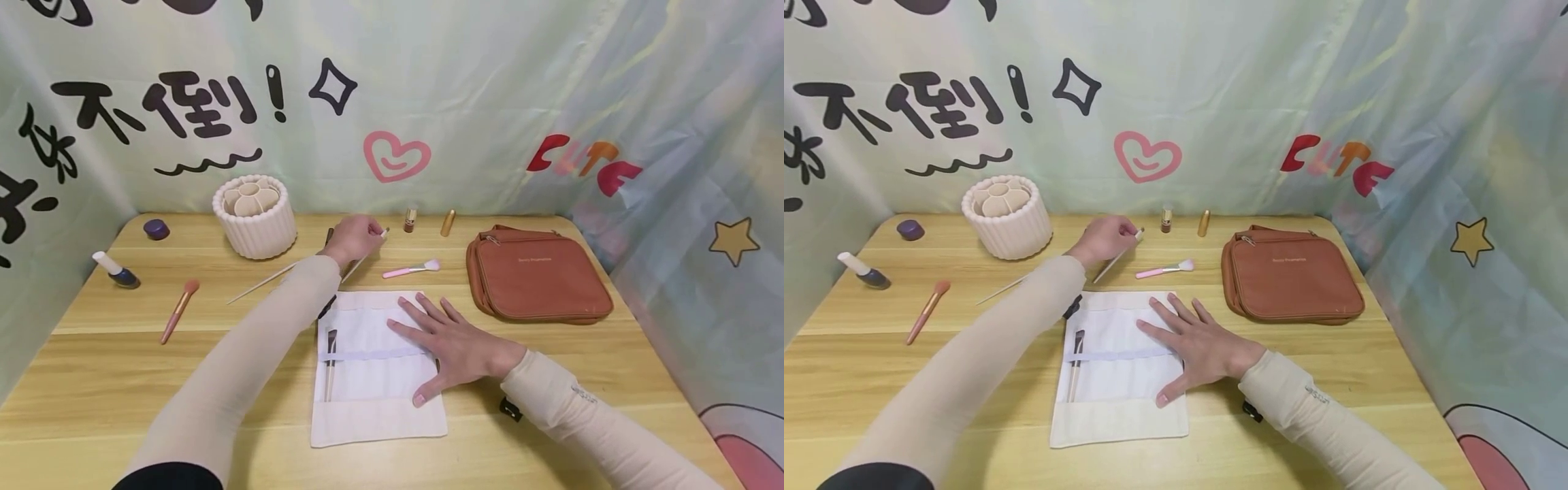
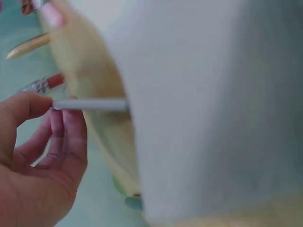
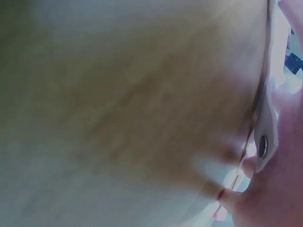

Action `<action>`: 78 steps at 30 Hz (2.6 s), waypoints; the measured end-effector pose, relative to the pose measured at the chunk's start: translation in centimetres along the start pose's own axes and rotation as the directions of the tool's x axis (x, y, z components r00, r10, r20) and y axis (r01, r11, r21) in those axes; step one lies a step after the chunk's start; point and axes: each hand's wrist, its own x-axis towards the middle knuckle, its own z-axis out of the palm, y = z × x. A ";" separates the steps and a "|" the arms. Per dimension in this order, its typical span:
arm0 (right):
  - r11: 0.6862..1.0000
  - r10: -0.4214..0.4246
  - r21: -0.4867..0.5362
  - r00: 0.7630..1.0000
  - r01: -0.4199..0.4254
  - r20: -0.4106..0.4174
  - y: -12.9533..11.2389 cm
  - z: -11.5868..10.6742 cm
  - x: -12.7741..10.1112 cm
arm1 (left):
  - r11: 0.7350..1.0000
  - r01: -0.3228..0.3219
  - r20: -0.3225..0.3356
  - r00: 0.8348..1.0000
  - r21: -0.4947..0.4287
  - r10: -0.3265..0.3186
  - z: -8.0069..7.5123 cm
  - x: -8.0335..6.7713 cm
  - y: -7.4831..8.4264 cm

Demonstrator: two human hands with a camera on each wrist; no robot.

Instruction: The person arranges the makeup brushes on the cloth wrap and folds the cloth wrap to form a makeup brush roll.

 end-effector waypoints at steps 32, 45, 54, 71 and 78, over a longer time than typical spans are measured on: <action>1.000 0.025 0.016 0.999 -0.025 0.040 -0.1 -0.3 0.2 | 0.804 0.062 0.232 0.968 -0.591 0.096 -2.8 -8.2 -5.6; 0.999 0.040 0.019 0.998 -0.041 0.049 0.0 -0.2 0.3 | 0.849 0.061 0.297 0.948 -0.524 0.115 -1.4 -10.5 -5.7; 1.000 0.030 0.009 0.999 -0.030 0.042 0.0 -0.2 0.2 | 0.950 0.013 0.458 0.878 -0.311 0.137 -0.8 -11.9 -5.2; 1.000 0.021 0.014 0.999 -0.022 0.036 -0.1 -0.3 0.2 | 0.969 -0.218 0.543 0.804 -0.113 0.244 -0.9 -12.2 -4.1; 1.000 0.010 0.005 0.999 -0.011 0.037 -0.2 -0.5 0.2 | 0.952 -0.284 0.427 0.851 -0.114 0.305 -1.6 -9.4 -2.6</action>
